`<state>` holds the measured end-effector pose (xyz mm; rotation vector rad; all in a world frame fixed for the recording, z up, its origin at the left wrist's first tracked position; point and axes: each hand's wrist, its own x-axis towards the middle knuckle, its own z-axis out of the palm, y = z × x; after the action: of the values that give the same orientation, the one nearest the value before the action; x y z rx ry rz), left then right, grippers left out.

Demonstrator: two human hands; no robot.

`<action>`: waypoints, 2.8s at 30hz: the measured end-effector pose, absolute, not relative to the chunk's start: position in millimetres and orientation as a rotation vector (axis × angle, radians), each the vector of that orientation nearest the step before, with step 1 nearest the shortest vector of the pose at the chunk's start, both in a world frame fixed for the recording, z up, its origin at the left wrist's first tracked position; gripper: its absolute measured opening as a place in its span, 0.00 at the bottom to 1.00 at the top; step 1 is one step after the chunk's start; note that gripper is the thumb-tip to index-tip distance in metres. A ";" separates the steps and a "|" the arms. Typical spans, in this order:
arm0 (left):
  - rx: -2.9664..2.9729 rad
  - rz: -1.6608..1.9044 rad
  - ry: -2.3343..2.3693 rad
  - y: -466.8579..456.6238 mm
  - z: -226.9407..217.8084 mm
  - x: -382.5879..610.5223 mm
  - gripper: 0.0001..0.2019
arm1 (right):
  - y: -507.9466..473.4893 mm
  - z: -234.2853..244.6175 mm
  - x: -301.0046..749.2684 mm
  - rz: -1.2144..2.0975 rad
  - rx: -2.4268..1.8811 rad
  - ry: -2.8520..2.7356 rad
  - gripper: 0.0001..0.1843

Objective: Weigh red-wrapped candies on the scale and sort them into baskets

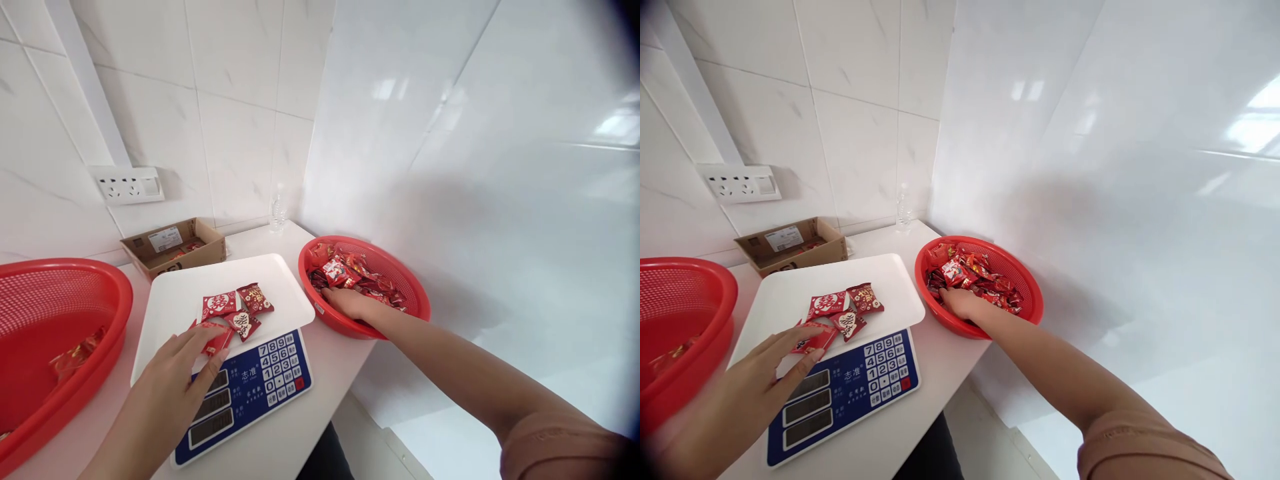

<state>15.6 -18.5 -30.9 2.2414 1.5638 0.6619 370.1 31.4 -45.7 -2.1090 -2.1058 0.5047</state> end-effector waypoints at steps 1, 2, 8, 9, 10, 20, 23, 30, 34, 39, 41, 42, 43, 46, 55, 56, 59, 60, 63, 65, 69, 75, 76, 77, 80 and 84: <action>2.225 0.667 1.566 -19.2 -30.8 15.8 0.19 | 31.3 -45.5 369.9 0.515 -2.126 -2.094 0.15; 2.211 0.674 1.565 -19.8 -30.5 16.1 0.19 | 31.2 -44.6 369.5 0.538 -2.154 -2.082 0.15; 2.205 0.679 1.589 -20.0 -27.0 15.6 0.19 | 30.3 -29.5 372.9 0.647 -2.186 -2.050 0.16; 2.208 0.681 1.603 -19.6 -27.1 15.1 0.19 | 29.9 -25.8 375.4 0.655 -2.176 -2.040 0.16; 2.211 0.685 1.610 -19.3 -27.5 14.5 0.19 | 29.4 -21.8 378.5 0.655 -2.166 -2.022 0.15; 2.178 0.680 1.568 -20.7 -28.8 18.6 0.20 | 21.2 3.8 390.4 0.682 -2.084 -1.882 0.18; 2.164 0.733 1.562 -23.0 -27.1 19.6 0.19 | 23.0 -5.8 378.4 0.777 -2.038 -1.978 0.13; 2.175 0.677 1.657 -23.9 -20.0 15.3 0.19 | 25.8 -23.9 352.9 0.752 -2.045 -2.109 0.07; 2.078 0.786 1.740 -25.8 -11.3 11.7 0.19 | 25.5 -16.1 356.4 0.539 -2.091 -2.055 0.10; 1.993 0.999 1.806 -29.8 -3.3 9.9 0.14 | 11.8 0.7 352.2 0.308 -2.084 -1.884 0.21; 1.985 1.070 1.814 -30.4 -3.0 10.3 0.13 | 2.8 1.9 339.8 0.304 -1.980 -1.856 0.23; 1.984 1.095 1.817 -30.5 -3.4 10.5 0.12 | -1.6 0.6 331.3 0.322 -1.894 -1.865 0.23; 1.986 1.116 1.817 -30.5 -4.1 10.7 0.12 | -5.4 -1.9 321.8 0.349 -1.806 -1.882 0.21; 2.017 1.182 1.807 -30.4 -6.7 11.1 0.11 | -11.0 -12.9 291.7 0.453 -1.623 -1.944 0.20; 1.964 1.498 1.690 -28.8 -10.5 11.9 0.12 | -17.9 -25.5 279.6 0.093 -1.512 -1.717 0.22; 1.936 1.599 1.625 -29.1 -10.0 12.3 0.13 | -23.3 -27.3 286.5 0.031 -1.554 -1.692 0.22; 1.826 1.901 1.334 -31.4 -7.5 15.2 0.13 | -39.1 -36.7 307.4 -0.053 -1.798 -1.723 0.24; 1.798 1.974 1.259 -32.5 -6.5 16.7 0.13 | -42.8 -40.5 312.6 -0.039 -1.918 -1.753 0.24; 1.785 2.083 1.190 -36.4 -4.0 21.7 0.13 | -47.8 -50.9 318.4 -0.023 -2.229 -1.800 0.24; 1.823 2.085 1.213 -38.4 -3.3 24.1 0.13 | -47.1 -55.4 314.7 -0.120 -2.318 -1.781 0.24; 1.813 2.135 1.149 -37.3 -5.4 25.1 0.14 | -44.4 -59.7 303.8 -0.299 -2.365 -1.721 0.24; 1.884 2.078 1.046 -35.9 -9.2 24.5 0.12 | -44.9 -64.9 302.7 -0.410 -2.316 -1.729 0.23; 1.886 2.054 1.046 -37.7 -9.0 25.0 0.12 | -44.8 -65.7 303.2 -0.419 -2.307 -1.734 0.23; 1.888 2.023 1.047 -39.9 -8.5 25.4 0.13 | -44.6 -66.6 303.7 -0.428 -2.296 -1.739 0.22; 1.950 1.918 1.047 -46.4 -6.4 24.1 0.14 | -43.6 -69.4 305.5 -0.461 -2.250 -1.764 0.21; 2.096 1.684 1.323 -47.8 -5.5 10.9 0.17 | -43.7 -73.0 309.6 -0.531 -2.150 -1.813 0.20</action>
<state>10.9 -47.8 -5.5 2.0959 1.3231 1.6844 309.6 -43.7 -73.0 -2.1500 -1.8133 -0.5314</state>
